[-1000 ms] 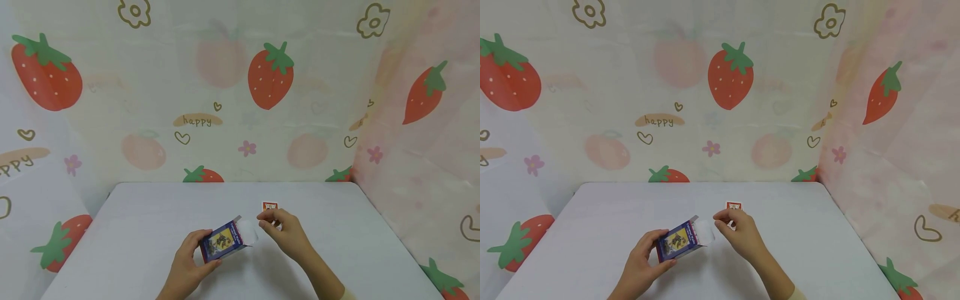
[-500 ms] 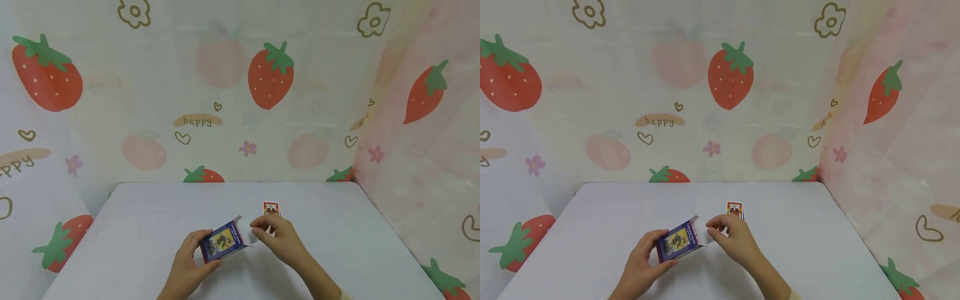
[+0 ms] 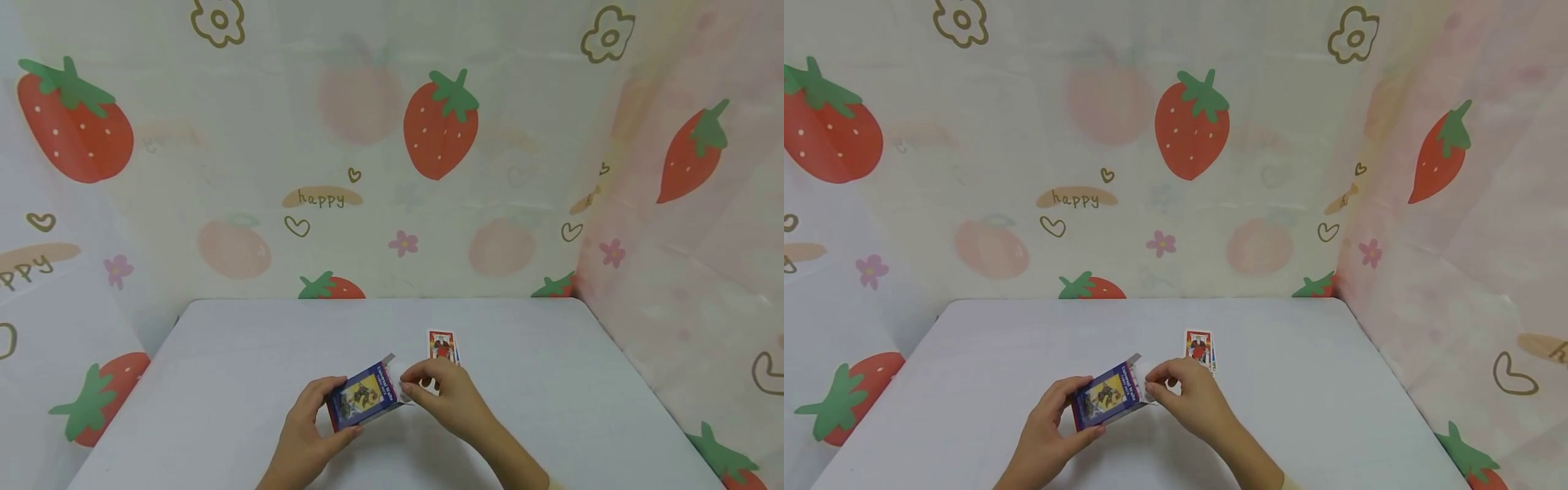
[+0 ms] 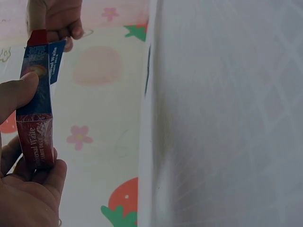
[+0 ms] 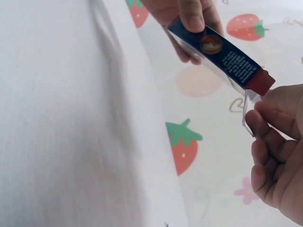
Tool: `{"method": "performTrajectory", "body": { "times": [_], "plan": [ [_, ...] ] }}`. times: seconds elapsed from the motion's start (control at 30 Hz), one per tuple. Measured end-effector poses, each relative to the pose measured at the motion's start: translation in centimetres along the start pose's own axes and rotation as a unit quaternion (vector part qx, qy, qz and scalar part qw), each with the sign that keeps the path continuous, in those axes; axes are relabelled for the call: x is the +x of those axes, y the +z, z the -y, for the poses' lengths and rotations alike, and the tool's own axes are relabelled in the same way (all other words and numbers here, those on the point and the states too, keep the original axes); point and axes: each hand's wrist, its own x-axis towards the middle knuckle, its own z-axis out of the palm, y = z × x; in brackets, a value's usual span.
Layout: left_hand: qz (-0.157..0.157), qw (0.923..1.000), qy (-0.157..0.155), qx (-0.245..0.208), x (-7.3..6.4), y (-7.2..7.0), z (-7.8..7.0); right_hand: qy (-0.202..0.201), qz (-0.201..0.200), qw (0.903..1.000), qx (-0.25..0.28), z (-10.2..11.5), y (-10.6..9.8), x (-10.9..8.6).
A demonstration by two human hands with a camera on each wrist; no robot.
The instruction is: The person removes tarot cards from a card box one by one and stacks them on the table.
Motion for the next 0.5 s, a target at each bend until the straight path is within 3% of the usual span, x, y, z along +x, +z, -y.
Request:
{"method": "performTrajectory", "body": {
  "times": [0.5],
  "plan": [
    [0.001, 1.0000, 0.007, 0.003, -0.06, 0.04, -0.16, 0.012, 0.014, 0.9998, 0.008, -0.23, 0.56, -0.03]
  ]
}}
